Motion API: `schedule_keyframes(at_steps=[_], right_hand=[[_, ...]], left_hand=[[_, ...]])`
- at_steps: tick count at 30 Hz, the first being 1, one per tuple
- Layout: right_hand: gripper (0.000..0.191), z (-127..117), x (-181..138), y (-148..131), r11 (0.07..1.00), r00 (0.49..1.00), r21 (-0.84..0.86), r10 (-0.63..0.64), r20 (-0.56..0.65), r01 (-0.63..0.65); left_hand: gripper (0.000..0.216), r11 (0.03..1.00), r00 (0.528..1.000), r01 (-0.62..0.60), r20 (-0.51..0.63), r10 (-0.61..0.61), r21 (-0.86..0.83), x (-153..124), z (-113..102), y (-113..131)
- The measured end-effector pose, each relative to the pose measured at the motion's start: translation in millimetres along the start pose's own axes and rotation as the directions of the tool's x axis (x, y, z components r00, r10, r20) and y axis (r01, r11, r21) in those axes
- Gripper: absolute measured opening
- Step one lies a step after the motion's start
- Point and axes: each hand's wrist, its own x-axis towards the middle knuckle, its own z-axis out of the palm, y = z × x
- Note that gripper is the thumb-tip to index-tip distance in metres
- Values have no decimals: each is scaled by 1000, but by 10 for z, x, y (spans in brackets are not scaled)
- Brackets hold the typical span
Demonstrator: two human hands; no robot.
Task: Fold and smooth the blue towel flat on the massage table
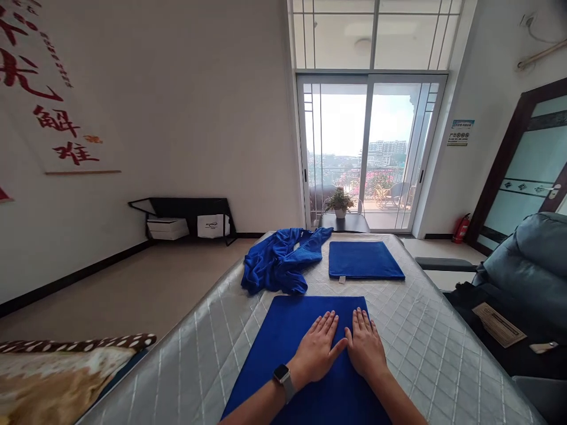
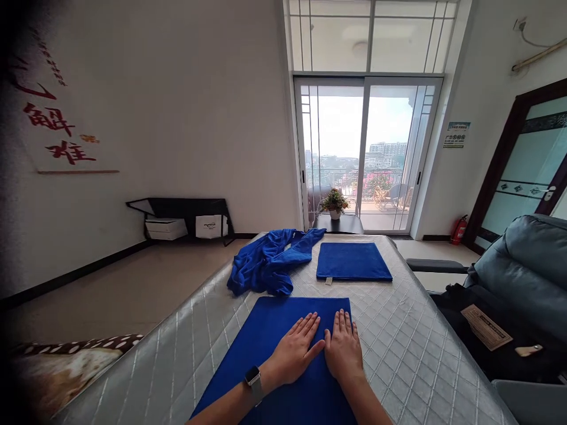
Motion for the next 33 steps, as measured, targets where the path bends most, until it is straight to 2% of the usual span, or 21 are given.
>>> schedule_keyframes(at_steps=[7,13,19,25,33], right_hand=[[68,16,4,-7,999,1000,34,20,-13,-20],[68,54,19,1,1000,999,7,26,-20,-25],[69,79,25,8,1000,999,-12,24,-29,-25],[69,73,25,11,999,1000,-33,21,-14,-22],[68,151,62,41,997,1000,-82,7,-8,-7]], left_hand=[[73,976,980,199,-40,-196,88,-460,-157,-750],[75,945,951,308,-71,-302,105,-820,-258,-1091],[74,937,938,340,-98,-333,75,-991,-258,-1222],[78,934,933,356,-74,-353,31,-1005,-291,-1198],[77,940,935,339,-125,-332,41,-1000,-212,-1258]])
